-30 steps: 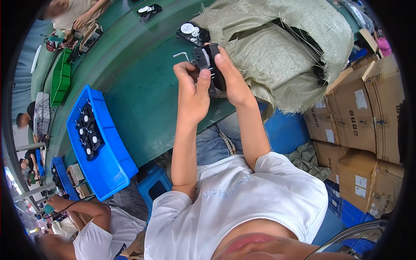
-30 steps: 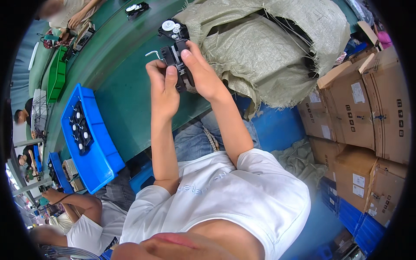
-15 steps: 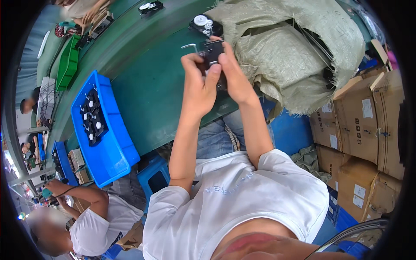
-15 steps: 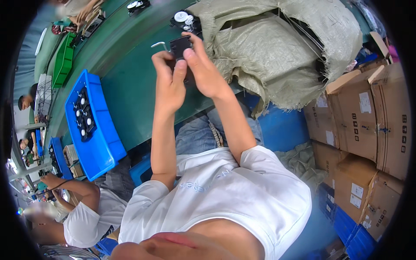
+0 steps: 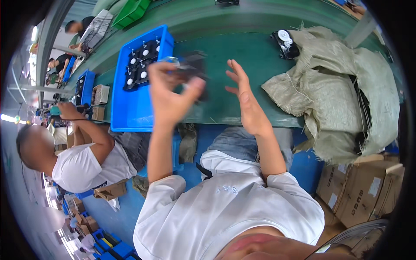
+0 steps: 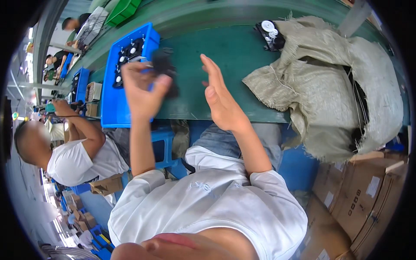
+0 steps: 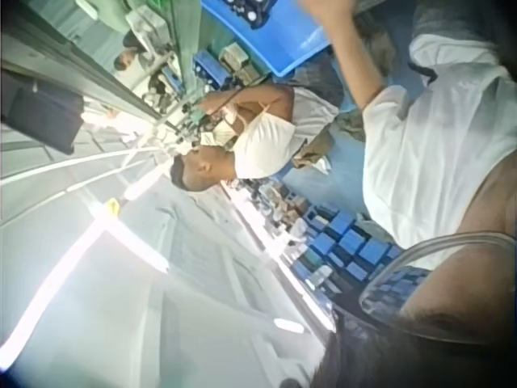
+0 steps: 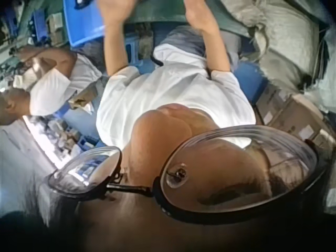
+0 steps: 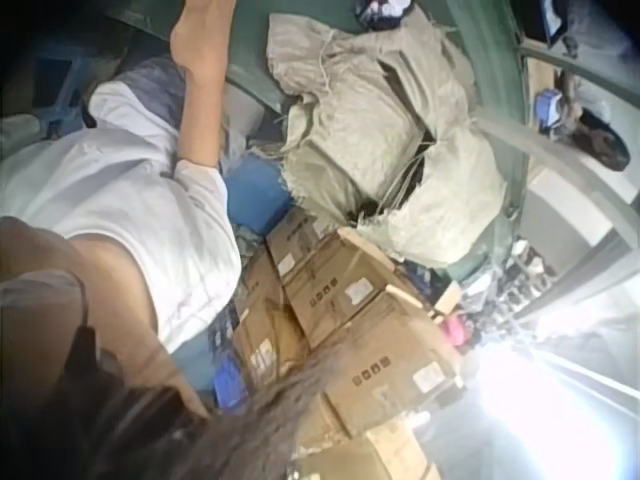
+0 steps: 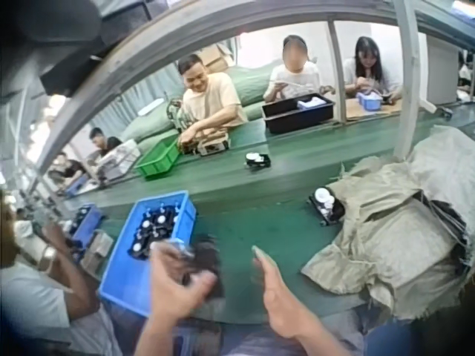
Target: Assembling small mechanical gear mechanisms and placing the finished units into sorting trays.
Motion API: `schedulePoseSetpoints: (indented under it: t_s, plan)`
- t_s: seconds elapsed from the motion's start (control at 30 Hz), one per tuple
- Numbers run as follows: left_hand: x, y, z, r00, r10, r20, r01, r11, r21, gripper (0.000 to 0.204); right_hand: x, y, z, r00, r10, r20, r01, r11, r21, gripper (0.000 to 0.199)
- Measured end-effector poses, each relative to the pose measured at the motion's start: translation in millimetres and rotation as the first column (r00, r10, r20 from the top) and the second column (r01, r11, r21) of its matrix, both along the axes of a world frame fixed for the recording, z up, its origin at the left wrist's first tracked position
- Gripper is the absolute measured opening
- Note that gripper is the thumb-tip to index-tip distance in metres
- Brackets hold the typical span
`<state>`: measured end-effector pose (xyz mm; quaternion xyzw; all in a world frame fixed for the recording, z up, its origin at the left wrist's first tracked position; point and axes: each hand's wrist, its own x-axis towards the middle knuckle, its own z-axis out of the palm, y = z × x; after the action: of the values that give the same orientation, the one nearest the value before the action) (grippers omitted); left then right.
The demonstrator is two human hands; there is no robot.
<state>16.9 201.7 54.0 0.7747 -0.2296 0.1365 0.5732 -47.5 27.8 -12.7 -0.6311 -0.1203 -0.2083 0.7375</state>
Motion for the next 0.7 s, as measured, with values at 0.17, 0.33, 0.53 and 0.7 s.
schedulePoseSetpoints:
  t_s: [0.17, 0.33, 0.53, 0.7]
  plan:
    - [84, 93, 31, 0.898, 0.435, -0.059, -0.399, 0.864, 0.307, 0.06, -1, -10, -2, 0.989, 0.096, -0.116, -0.098, 0.995, -0.014, 0.067]
    - [124, 116, -2, 0.926, 0.376, 0.03, -0.263, 0.586, 0.766, 0.054, 3, -13, -1, 0.986, 0.109, -0.124, -0.106, 0.994, 0.029, 0.049]
    - [137, 118, -42, 0.925, 0.18, 0.336, -0.376, 0.294, 0.879, 0.045, 2, -18, -3, 0.982, 0.105, -0.154, -0.108, 0.994, -0.013, 0.041]
    - [145, 129, -70, 0.909, 0.117, 0.4, -0.414, 0.37, 0.832, 0.037, 7, -21, -5, 0.979, 0.116, -0.17, -0.125, 0.991, -0.042, 0.039]
